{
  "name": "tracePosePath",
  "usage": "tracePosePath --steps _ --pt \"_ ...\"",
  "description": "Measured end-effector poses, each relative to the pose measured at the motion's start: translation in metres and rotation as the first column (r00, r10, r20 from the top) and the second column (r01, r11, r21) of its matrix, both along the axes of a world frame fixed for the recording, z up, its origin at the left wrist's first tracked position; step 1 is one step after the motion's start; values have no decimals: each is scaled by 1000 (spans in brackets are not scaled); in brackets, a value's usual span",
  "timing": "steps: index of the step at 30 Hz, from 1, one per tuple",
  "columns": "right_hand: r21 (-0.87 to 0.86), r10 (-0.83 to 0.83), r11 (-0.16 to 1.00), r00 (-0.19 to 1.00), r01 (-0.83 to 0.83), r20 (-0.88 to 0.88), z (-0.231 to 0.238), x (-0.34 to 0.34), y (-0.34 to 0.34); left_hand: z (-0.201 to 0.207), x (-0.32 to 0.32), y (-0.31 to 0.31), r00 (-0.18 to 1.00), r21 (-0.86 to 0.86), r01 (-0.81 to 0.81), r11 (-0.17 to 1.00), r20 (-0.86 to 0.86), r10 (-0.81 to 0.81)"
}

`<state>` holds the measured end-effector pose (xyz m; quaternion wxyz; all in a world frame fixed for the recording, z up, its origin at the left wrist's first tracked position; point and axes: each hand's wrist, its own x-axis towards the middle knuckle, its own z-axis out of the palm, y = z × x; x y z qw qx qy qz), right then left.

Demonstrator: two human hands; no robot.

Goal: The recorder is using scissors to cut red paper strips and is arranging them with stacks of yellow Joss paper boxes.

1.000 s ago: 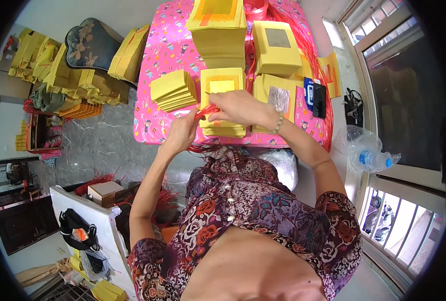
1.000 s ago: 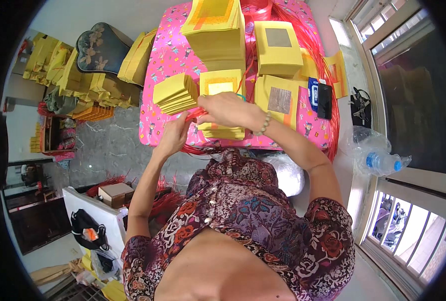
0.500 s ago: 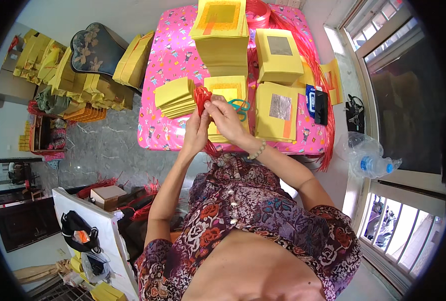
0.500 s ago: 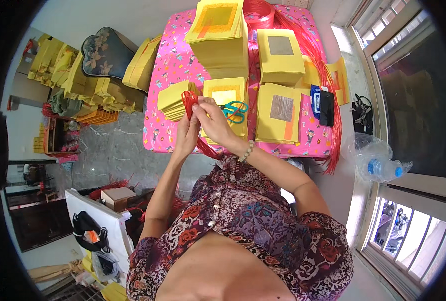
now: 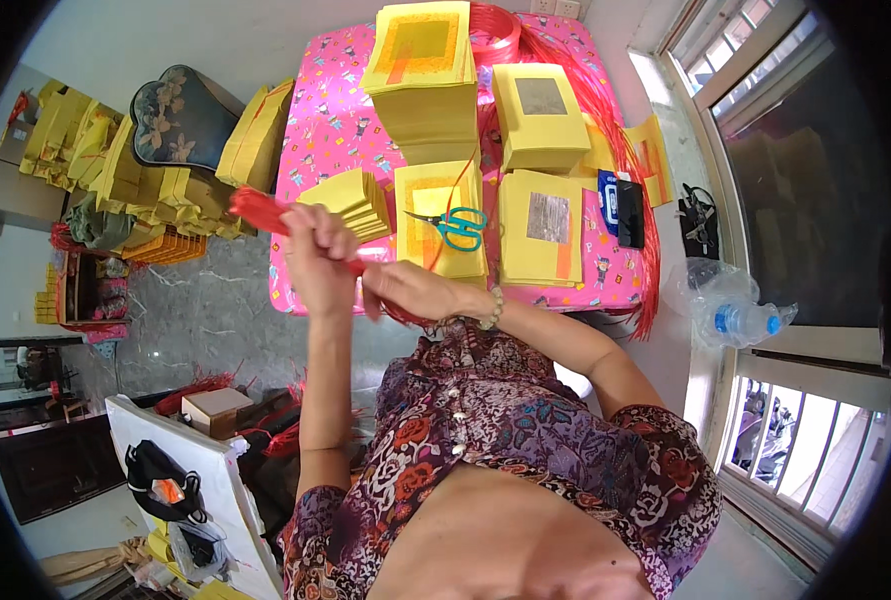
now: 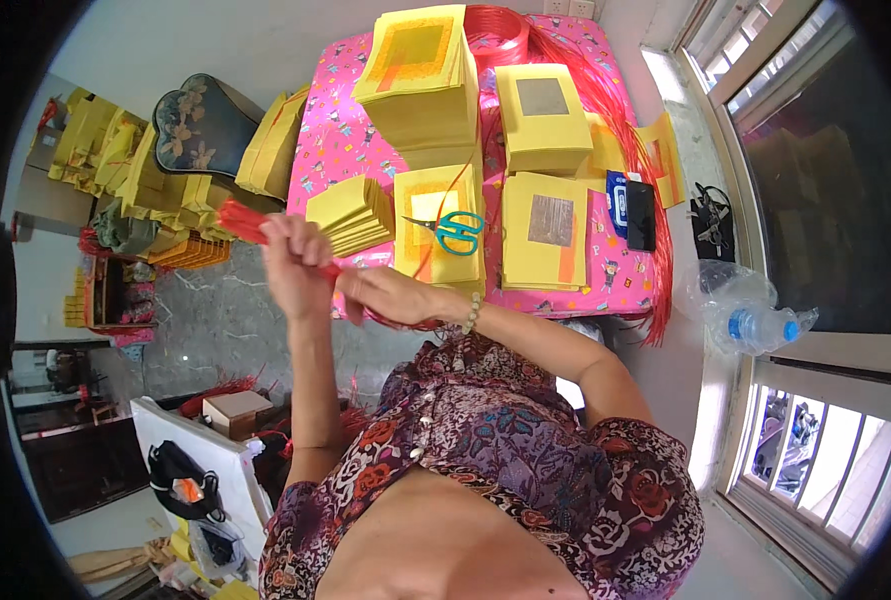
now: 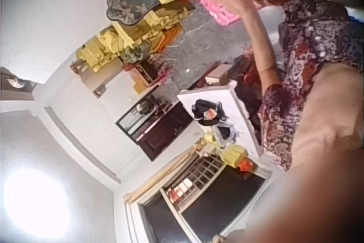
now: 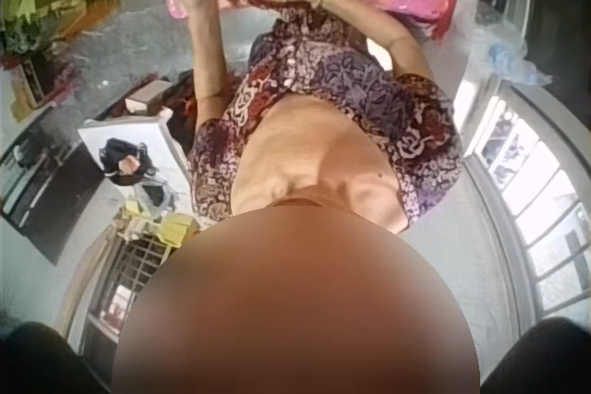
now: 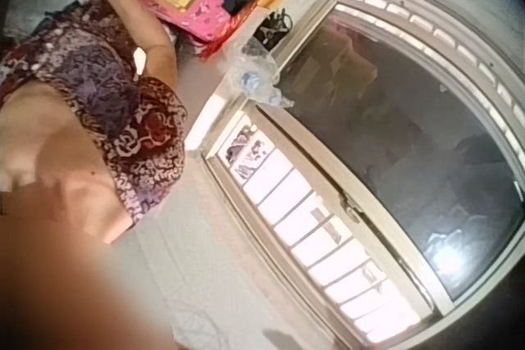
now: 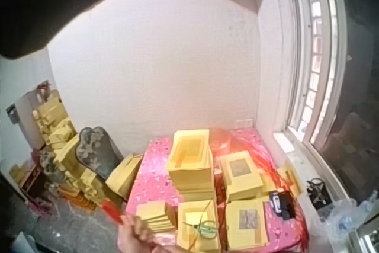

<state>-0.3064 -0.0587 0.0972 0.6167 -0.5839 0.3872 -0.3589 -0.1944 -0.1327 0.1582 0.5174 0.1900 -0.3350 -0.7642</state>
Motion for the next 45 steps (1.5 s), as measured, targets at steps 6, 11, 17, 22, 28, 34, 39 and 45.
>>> tracePosePath --steps 6,11,17,22,28,34,39,45 --pt "-346 -65 937 954 -42 -293 -11 -30 6 15 85 -58 975 -20 -103 994 -200 97" --pt "-119 130 971 878 -206 -460 16 -77 4 3 163 -92 922 -19 -168 986 -358 150" --pt "-110 284 929 873 -353 -395 82 -100 13 51 240 -82 879 -229 -305 924 -441 181" --pt "162 255 964 900 -209 -355 62 -152 26 42 344 -103 856 -176 -322 930 -474 207" --pt "349 279 918 934 -190 -224 39 -173 31 -36 388 -127 775 -110 -579 808 235 587" --pt "340 218 934 927 -108 -304 43 -125 13 -91 247 -104 -599 -664 268 698 452 661" --pt "38 264 960 857 -276 -442 35 -74 -10 -39 90 -25 461 -530 527 665 835 301" --pt "-35 285 943 861 -330 -421 39 -61 -9 -28 37 12 148 -189 877 442 981 125"
